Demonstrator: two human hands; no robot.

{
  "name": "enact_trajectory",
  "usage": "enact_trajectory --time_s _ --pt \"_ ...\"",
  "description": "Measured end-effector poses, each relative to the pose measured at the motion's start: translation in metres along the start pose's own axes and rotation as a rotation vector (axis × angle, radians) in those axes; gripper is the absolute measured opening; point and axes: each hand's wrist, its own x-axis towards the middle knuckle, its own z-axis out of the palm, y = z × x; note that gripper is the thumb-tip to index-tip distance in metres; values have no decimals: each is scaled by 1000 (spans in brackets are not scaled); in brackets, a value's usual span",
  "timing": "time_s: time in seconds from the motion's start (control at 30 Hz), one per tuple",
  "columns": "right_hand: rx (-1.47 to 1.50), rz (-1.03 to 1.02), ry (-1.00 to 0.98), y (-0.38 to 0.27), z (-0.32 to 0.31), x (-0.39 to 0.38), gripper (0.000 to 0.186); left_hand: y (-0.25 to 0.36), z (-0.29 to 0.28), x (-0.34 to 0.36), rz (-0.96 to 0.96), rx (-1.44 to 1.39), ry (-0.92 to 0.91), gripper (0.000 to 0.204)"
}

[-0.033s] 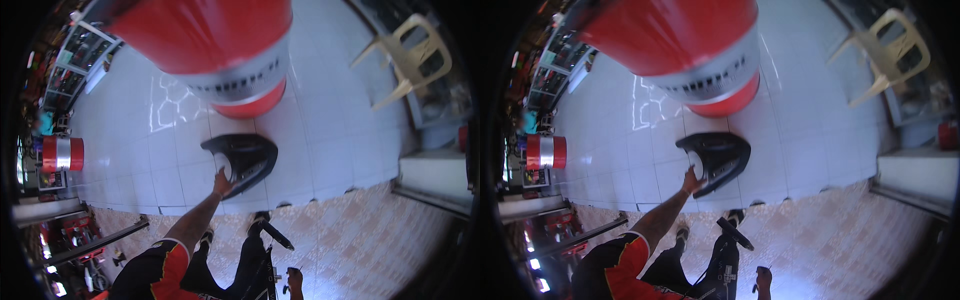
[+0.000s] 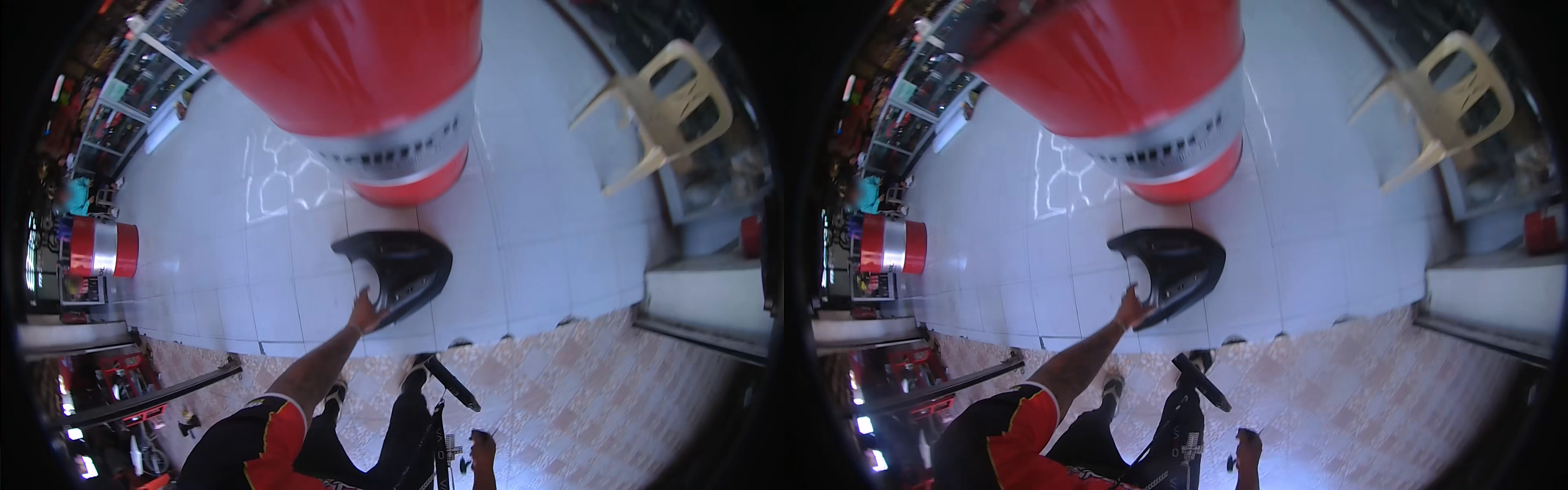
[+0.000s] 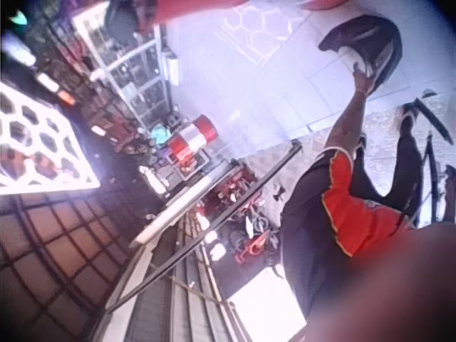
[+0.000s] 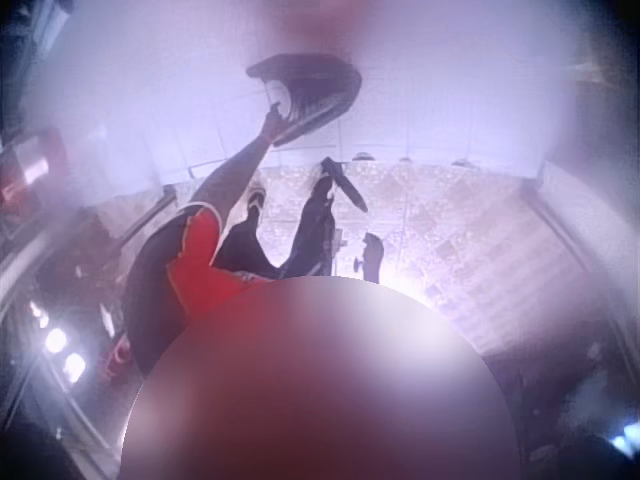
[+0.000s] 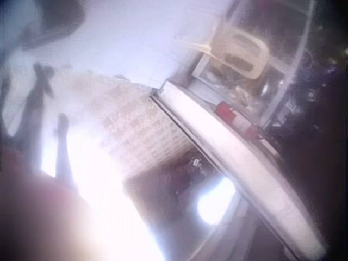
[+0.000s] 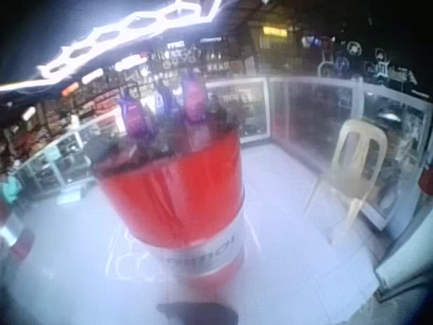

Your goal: The person removes a front fairing panel from a scooter using a screwdriver and a pry tool, then places the panel on the floor. They briefly inspect the exposed engine area with a portable work light before setting the light down.

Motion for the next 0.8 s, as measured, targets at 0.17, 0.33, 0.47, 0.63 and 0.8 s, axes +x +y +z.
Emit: enact_trajectory --time_s 0.17,0.33,0.47,0.63,0.8 --pt "300 -478 78 -307 0 -68 31 118 -119 -152 244 -245 -294 40" --pt "764 -869 -285 -567 -8 -320 17 257 -245 -295 623 -1128 -940 38" --pt "662 -1234 -451 -621 1 -521 20 311 -316 -384 732 -1064 -844 60" --pt "294 -1366 -639 -602 60 -641 19 290 -366 -427 860 -1318 -829 75" --pt "33 -1492 -515 -588 98 -646 21 247 -378 -458 848 -1193 -748 60"
